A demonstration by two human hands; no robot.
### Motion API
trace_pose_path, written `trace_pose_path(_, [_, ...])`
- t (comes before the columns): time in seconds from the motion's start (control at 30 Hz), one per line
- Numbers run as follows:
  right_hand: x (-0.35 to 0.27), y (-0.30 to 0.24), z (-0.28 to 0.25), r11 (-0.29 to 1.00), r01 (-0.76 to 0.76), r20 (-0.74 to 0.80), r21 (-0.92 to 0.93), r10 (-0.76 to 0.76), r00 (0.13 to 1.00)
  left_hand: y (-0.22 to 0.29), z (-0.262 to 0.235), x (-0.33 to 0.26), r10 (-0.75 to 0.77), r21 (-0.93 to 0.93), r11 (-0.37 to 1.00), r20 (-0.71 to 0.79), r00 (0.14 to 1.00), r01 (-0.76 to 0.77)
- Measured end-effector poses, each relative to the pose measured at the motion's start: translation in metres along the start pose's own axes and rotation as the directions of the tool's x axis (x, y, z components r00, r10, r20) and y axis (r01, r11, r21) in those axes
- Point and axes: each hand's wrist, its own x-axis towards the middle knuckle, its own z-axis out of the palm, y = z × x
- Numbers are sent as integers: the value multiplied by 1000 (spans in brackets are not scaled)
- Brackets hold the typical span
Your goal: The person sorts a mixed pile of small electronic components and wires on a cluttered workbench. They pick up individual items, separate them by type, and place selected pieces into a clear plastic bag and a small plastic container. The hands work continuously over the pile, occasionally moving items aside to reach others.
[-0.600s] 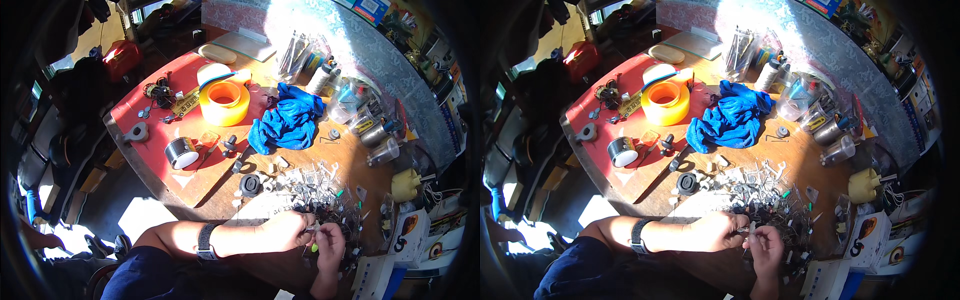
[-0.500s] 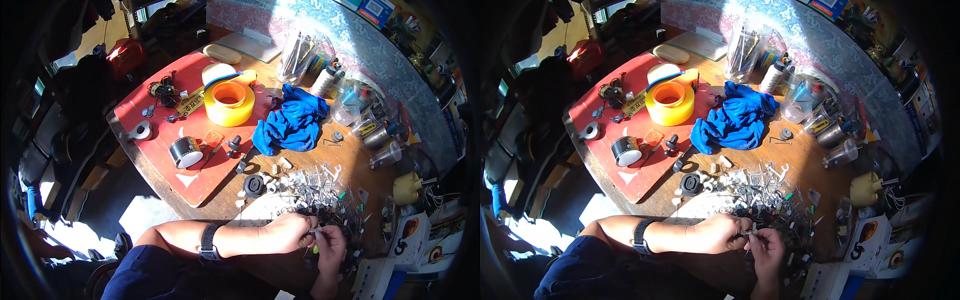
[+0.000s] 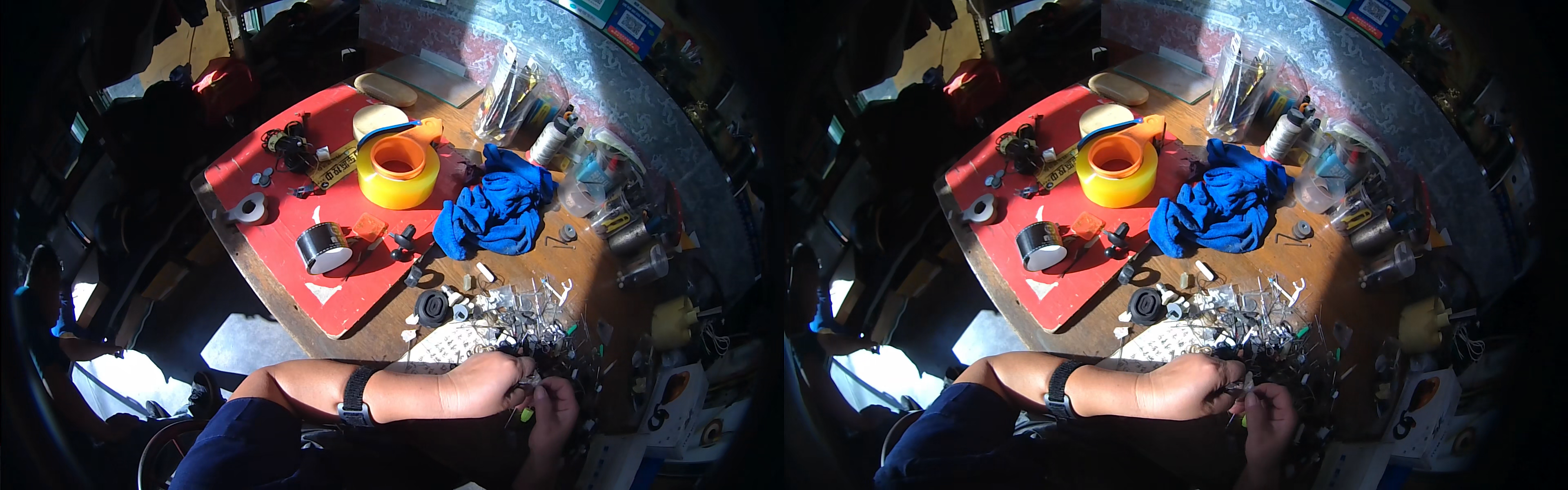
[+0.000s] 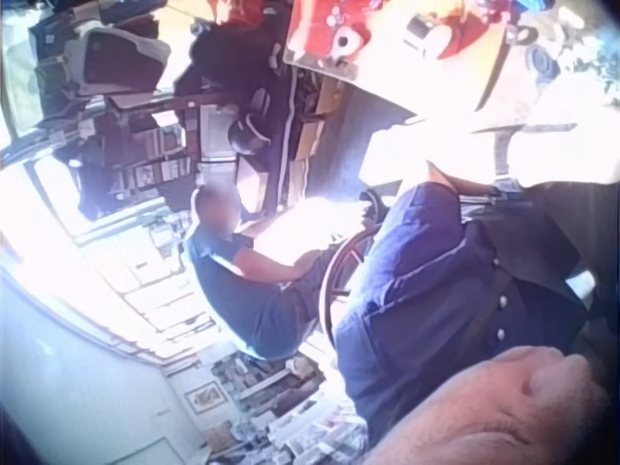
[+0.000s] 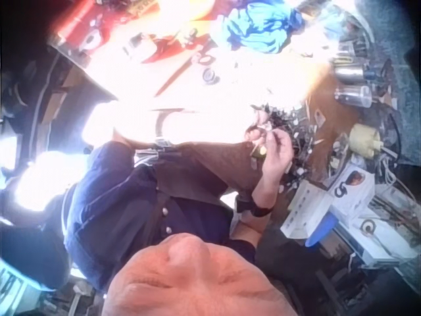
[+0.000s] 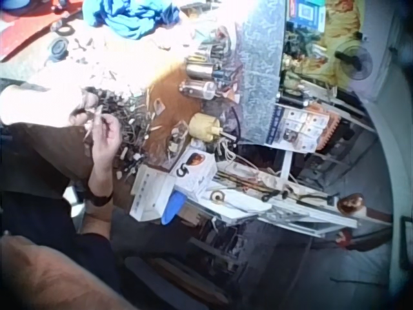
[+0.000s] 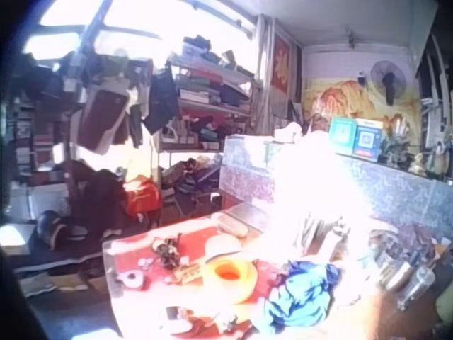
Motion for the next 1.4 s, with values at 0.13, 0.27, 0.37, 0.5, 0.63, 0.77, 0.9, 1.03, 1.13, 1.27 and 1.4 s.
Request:
trace_pose_path(0.13, [1,-1,-1,996,26,50,-90,-22,998,1,-1,0,-32,-3,999,50,998,32])
trace_pose_path(0.27, [0,-1,-1,997,8,47,-75,-4,999,-1,2,0,13,10,1000,5,1000,-13])
trace_pose_path(0.37, [0,0,-1,998,-13,33,-58,14,999,-4,4,-1,33,9,999,-5,999,-33])
trace_pose_path(0.5, [0,1,-2,998,-2,66,-58,6,998,-5,5,-1,47,10,999,-4,999,-47])
trace_pose_path(0.63, [1,3,-2,999,15,72,-34,-13,997,-4,4,-1,8,12,1000,11,1000,-8])
trace_pose_path(0.77, [1,2,-1,999,-38,44,-23,39,998,0,0,0,-18,-39,999,24,1000,19])
trace_pose_path(0.9, [2,-1,-1,997,-78,58,-10,79,995,3,-1,2,-77,-148,985,69,995,87])
trace_pose_path(1.03, [3,-1,-4,987,-141,103,71,133,986,-2,-2,4,-67,-99,992,100,993,77])
trace_pose_path(1.13, [4,2,-7,985,-143,156,99,127,980,-7,1,5,-17,-119,993,37,999,21])
trace_pose_path(1.27, [3,2,-10,983,-163,129,90,151,980,-7,1,5,-45,-103,993,46,998,50])
trace_pose_path(1.4, [4,-1,-8,989,-133,102,61,127,987,-4,-2,5,-97,-93,990,97,991,106])
